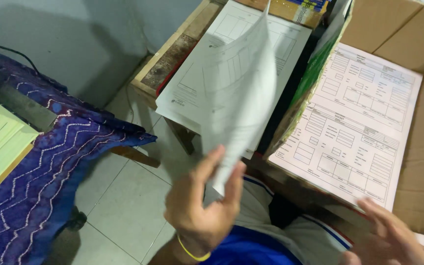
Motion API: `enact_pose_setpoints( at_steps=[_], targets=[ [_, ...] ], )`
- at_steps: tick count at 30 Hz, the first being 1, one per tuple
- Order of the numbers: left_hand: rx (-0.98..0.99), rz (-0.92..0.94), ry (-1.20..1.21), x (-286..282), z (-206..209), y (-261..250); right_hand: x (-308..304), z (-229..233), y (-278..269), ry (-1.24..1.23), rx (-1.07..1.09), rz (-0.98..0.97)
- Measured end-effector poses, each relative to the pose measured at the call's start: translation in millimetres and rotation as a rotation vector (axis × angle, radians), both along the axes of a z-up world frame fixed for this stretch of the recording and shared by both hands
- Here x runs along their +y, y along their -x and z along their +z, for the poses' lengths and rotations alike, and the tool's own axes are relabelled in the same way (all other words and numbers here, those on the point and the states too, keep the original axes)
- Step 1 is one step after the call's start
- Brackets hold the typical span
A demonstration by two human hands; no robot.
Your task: Sorting and collating various paper forms into a cardboard box
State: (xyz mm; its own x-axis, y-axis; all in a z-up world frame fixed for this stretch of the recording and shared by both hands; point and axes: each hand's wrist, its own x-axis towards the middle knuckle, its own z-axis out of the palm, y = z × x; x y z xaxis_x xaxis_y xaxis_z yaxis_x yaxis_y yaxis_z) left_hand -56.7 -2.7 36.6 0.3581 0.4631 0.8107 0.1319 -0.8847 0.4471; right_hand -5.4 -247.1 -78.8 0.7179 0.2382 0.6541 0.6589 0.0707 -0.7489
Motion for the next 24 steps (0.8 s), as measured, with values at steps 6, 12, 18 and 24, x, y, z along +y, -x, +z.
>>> enact_pose_setpoints(
  at_steps=[6,12,18,24],
  targets=[
    [-0.03,-0.397,-0.055,-52.3,-4.2,-4.7,70.5,66.6,7.5,-0.227,0.597,0.101],
    [0.216,-0.661,-0.115,-71.0,-14.1,-11.9,48.0,87.8,-21.8,0.102,0.624,-0.267],
    [0.313,-0.99,-0.279,-47.9,-10.7,-24.0,18.7,163.4,-76.5,0.578,0.3,-0.268],
    [0.542,-0.973,-0.373,-39.4,-30.3,-55.7,20.6,197.4,-135.2,1.071,-0.079,-0.157]
  ],
)
